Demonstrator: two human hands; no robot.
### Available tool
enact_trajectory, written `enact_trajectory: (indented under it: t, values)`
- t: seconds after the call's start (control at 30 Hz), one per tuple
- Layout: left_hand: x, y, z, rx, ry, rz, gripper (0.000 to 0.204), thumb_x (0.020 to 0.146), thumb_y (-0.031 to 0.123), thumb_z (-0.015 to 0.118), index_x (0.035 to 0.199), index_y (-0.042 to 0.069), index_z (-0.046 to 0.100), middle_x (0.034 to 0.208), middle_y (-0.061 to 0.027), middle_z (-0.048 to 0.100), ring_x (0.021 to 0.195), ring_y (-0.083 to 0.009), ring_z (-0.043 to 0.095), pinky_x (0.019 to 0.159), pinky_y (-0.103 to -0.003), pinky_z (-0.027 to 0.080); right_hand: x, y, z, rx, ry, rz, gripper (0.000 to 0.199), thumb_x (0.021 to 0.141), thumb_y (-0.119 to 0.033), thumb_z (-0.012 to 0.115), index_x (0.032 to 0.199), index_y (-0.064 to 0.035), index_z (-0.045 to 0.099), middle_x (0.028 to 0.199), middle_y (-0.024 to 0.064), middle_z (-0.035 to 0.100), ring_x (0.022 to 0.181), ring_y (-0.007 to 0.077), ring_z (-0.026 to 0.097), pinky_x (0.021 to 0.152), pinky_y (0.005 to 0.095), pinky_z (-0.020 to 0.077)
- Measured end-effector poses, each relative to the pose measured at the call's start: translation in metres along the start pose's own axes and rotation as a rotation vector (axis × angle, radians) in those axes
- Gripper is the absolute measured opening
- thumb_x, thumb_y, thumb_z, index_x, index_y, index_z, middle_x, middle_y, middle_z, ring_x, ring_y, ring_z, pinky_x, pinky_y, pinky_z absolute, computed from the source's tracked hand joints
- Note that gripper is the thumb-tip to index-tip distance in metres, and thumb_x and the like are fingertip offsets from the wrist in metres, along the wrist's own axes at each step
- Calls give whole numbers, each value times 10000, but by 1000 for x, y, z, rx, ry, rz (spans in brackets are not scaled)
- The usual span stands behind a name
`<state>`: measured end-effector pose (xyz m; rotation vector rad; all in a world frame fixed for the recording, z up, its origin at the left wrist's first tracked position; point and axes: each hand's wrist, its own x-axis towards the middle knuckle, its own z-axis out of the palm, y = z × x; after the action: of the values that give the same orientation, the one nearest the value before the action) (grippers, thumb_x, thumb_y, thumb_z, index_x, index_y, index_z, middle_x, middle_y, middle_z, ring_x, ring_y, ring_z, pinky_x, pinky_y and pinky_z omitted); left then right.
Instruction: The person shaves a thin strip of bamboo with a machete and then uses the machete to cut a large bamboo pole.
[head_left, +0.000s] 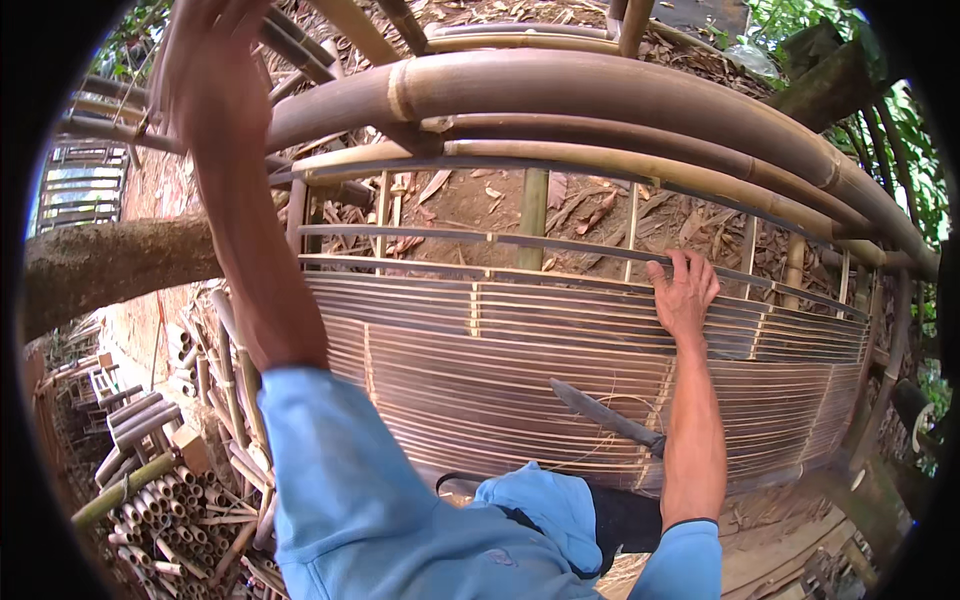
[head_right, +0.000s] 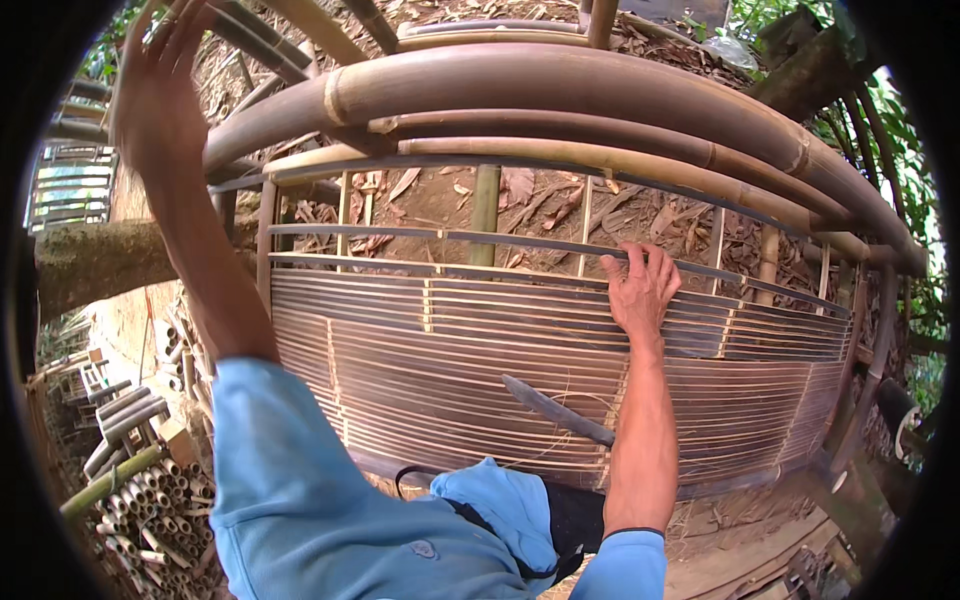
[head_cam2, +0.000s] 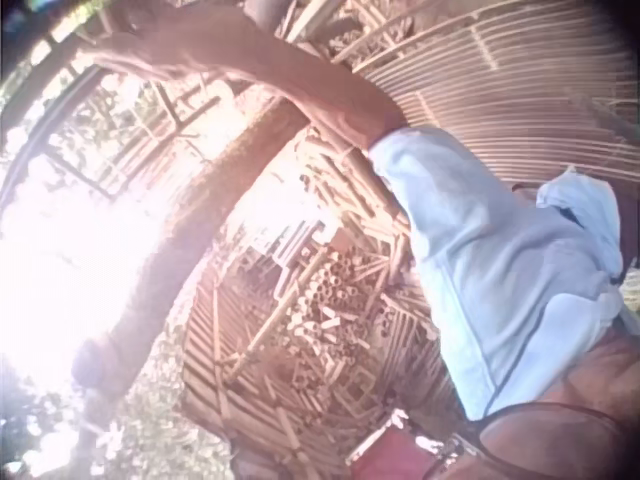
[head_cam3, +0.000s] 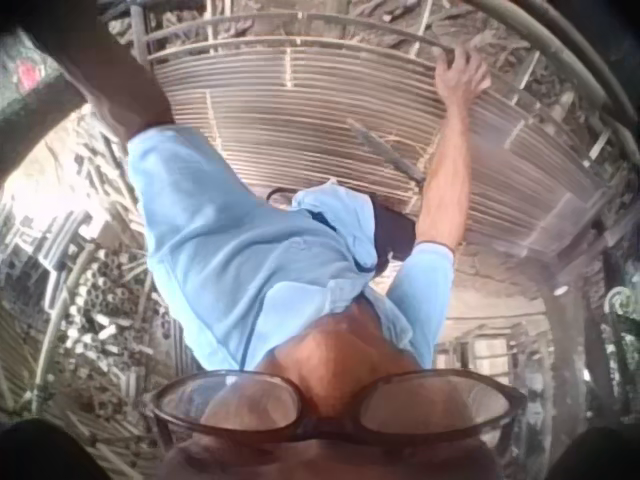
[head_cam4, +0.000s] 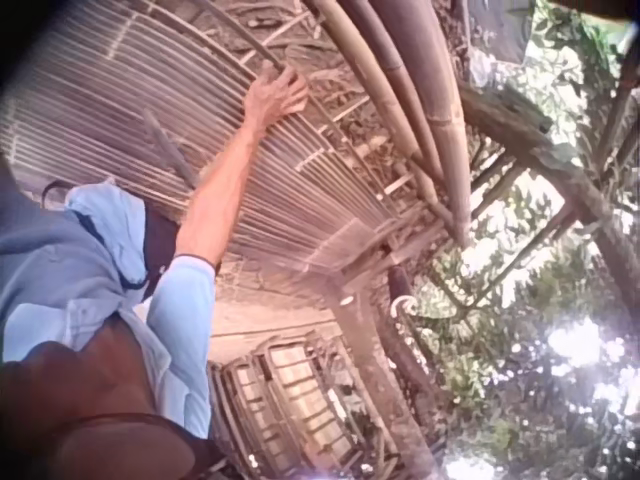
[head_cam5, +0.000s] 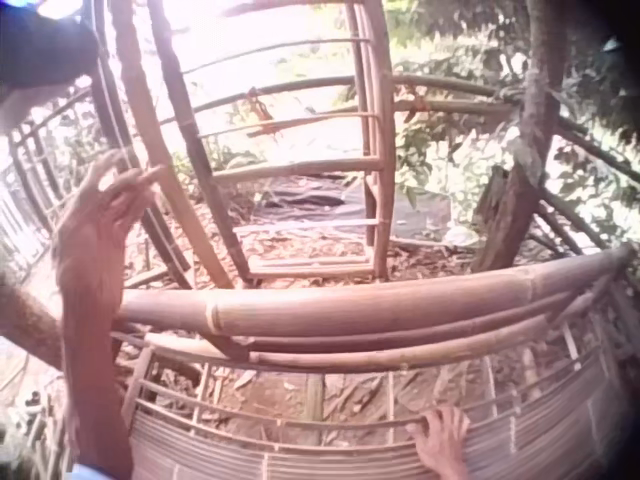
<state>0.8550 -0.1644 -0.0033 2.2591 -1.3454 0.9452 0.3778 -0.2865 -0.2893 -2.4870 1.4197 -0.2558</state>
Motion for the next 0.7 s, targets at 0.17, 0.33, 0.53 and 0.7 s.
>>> enact_trajectory:
  t: [0.17, 0.33, 0.53, 0.7]
  values:
    - [-65, 69, 52, -753, -338, -86, 206, 962, 156, 614, 1104, 63, 732, 987, -162, 753, 749, -232, 709, 722, -389, 546, -1, 8, -7, 20, -7, 30, 456, 983, -534, 579, 1210, -149, 668, 1272, 111, 534, 1300, 314, 417, 1135, 523, 216]
    - [-281, -2, 72, -115, -286, -136, 661, 893, 285, 710, 1494, 116, 493, 1469, -205, 449, 1398, -406, 388, 1145, -514, 298, 0, -6, -20, 73, -165, 12, 442, 970, -495, 617, 1204, -125, 677, 1268, 117, 556, 1289, 303, 427, 1138, 512, 217]
    - [-366, -62, 104, 73, -479, -594, 756, 996, 541, 530, 1598, 138, 315, 1616, -274, 227, 1533, -420, 146, 1236, -557, 84, 18, -8, -48, 62, -298, 13, 502, 875, -499, 736, 1036, -24, 713, 1026, 146, 669, 1091, 328, 567, 1023, 481, 374]
    - [-375, -67, 105, 35, -464, -682, 777, 990, 546, 544, 1578, 82, 340, 1599, -305, 269, 1521, -436, 183, 1245, -520, 100, 37, -10, -55, 226, -482, 116, 568, 773, -508, 830, 894, 33, 708, 855, 183, 684, 796, 345, 611, 773, 444, 486]
